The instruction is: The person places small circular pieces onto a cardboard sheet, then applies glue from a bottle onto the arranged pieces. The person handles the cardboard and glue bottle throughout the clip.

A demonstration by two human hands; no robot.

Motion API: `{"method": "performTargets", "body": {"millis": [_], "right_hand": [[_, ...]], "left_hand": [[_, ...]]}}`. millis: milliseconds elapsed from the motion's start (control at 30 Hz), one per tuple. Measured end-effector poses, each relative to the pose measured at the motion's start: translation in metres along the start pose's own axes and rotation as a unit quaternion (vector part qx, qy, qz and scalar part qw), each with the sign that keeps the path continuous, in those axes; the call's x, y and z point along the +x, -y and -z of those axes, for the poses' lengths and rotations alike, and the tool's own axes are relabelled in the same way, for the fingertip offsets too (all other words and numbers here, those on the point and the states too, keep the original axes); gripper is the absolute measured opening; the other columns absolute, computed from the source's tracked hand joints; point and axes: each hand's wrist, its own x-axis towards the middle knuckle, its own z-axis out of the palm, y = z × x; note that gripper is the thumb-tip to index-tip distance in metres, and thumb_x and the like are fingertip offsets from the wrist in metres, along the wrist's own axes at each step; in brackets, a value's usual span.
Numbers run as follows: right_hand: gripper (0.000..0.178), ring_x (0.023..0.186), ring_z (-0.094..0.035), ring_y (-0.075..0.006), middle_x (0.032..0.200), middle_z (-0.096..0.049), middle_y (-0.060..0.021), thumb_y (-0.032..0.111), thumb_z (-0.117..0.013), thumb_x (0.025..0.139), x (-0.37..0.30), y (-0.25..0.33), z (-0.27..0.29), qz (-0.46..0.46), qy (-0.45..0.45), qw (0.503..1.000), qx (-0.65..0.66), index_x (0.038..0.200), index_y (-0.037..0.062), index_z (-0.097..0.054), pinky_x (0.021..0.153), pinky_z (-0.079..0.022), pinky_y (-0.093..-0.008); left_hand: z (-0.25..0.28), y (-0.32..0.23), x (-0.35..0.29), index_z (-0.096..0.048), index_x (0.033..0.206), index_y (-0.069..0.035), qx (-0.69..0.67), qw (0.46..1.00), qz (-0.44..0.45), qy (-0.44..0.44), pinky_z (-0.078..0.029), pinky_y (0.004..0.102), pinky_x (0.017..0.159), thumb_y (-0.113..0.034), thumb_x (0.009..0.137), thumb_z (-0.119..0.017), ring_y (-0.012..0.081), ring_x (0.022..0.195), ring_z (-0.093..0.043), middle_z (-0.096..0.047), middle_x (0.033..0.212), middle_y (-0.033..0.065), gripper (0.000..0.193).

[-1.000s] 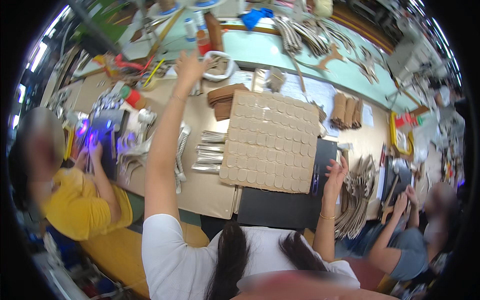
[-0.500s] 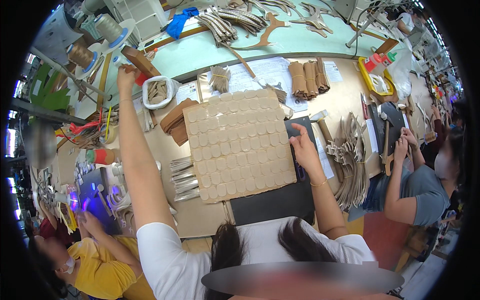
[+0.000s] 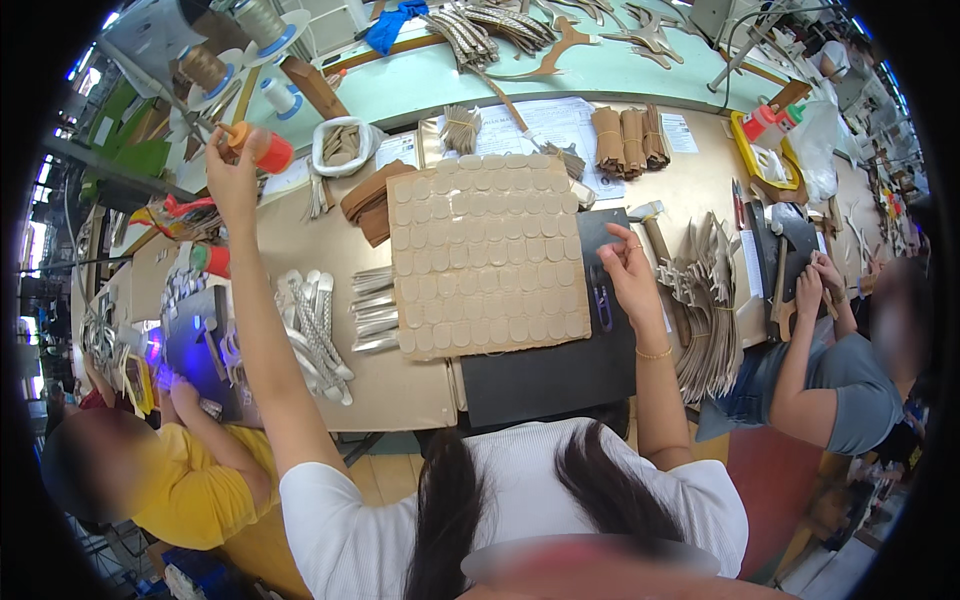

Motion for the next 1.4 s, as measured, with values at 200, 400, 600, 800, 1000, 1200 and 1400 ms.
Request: {"method": "performTargets", "body": {"millis": [200, 400, 600, 800, 1000, 1200, 1400], "right_hand": [[0.082, 0.102, -0.053, -0.0172, 0.124, -0.048, -0.0116, 0.018, -0.082, 0.067, -0.045, 0.034, -0.038, 0.218, 0.150, 0.963, -0.054, 0.135, 0.0128, -0.038, 0.082, -0.044, -0.0283], [0.093, 0.130, -0.034, -0.0338, 0.138, -0.031, -0.0171, 0.025, -0.090, 0.053, -0.082, 0.044, -0.065, 0.447, 0.167, 0.870, 0.124, 0.130, 0.0170, -0.040, 0.102, -0.035, -0.0437], [0.075, 0.113, -0.053, -0.0284, 0.117, -0.055, -0.0152, 0.043, -0.086, 0.059, -0.097, 0.055, 0.005, 0.384, 0.079, 0.916, 0.083, 0.113, 0.0023, -0.053, 0.097, -0.042, -0.0401], [0.081, 0.099, -0.060, -0.0211, 0.108, -0.061, -0.0128, 0.046, -0.083, 0.060, -0.086, 0.048, 0.045, 0.255, -0.025, 0.957, 0.137, 0.116, -0.0031, -0.051, 0.088, -0.049, -0.0336], [0.080, 0.096, -0.061, -0.0212, 0.110, -0.059, -0.0146, 0.053, -0.075, 0.068, -0.076, 0.033, 0.058, 0.246, -0.113, 0.945, 0.183, 0.121, -0.0015, -0.047, 0.084, -0.051, -0.0340], [0.076, 0.095, -0.061, -0.0192, 0.108, -0.060, -0.0149, 0.056, -0.067, 0.076, -0.066, 0.034, 0.068, 0.194, -0.121, 0.924, 0.308, 0.123, 0.0002, -0.046, 0.083, -0.052, -0.0326], [0.073, 0.092, -0.061, -0.0226, 0.104, -0.060, -0.0124, 0.062, -0.064, 0.073, -0.056, 0.039, 0.062, 0.101, -0.112, 0.889, 0.433, 0.119, 0.0080, -0.047, 0.082, -0.053, -0.0376]], "left_hand": [[0.030, -0.112, -0.136, -0.057, 0.112, 0.001, -0.414, 0.887, 0.104, 0.175, -0.047, 0.0242, 0.082, -0.019, 0.086, -0.067, 0.0118, 0.091, -0.059, -0.060, 0.103, 0.0059, 0.035], [-0.008, -0.179, -0.276, -0.049, 0.122, -0.003, -0.566, 0.606, 0.388, 0.402, -0.047, 0.0368, 0.094, -0.033, 0.091, -0.057, 0.0213, 0.106, -0.058, -0.057, 0.118, 0.0106, 0.044], [-0.018, -0.136, -0.267, -0.048, 0.126, -0.002, -0.356, 0.731, 0.292, 0.503, -0.045, 0.0325, 0.089, -0.039, 0.092, -0.055, 0.0187, 0.100, -0.057, -0.057, 0.119, 0.0103, 0.051], [-0.041, -0.041, -0.194, -0.050, 0.125, -0.003, -0.201, 0.846, 0.351, 0.346, -0.042, 0.0305, 0.089, -0.041, 0.093, -0.051, 0.0169, 0.098, -0.052, -0.056, 0.117, 0.0105, 0.049], [-0.069, -0.006, -0.170, -0.058, 0.108, -0.007, -0.295, 0.757, 0.448, 0.374, -0.045, 0.0300, 0.079, -0.039, 0.096, -0.046, 0.0158, 0.086, -0.057, -0.062, 0.096, 0.0060, 0.036], [-0.060, -0.025, -0.175, -0.054, 0.115, -0.001, -0.394, 0.766, 0.410, 0.301, -0.049, 0.0317, 0.083, -0.030, 0.098, -0.046, 0.0162, 0.094, -0.059, -0.061, 0.109, 0.0077, 0.034], [-0.015, -0.051, -0.200, -0.050, 0.122, 0.003, -0.463, 0.750, 0.377, 0.286, -0.048, 0.0313, 0.091, -0.025, 0.098, -0.045, 0.0171, 0.105, -0.058, -0.059, 0.117, 0.0108, 0.037]]}}
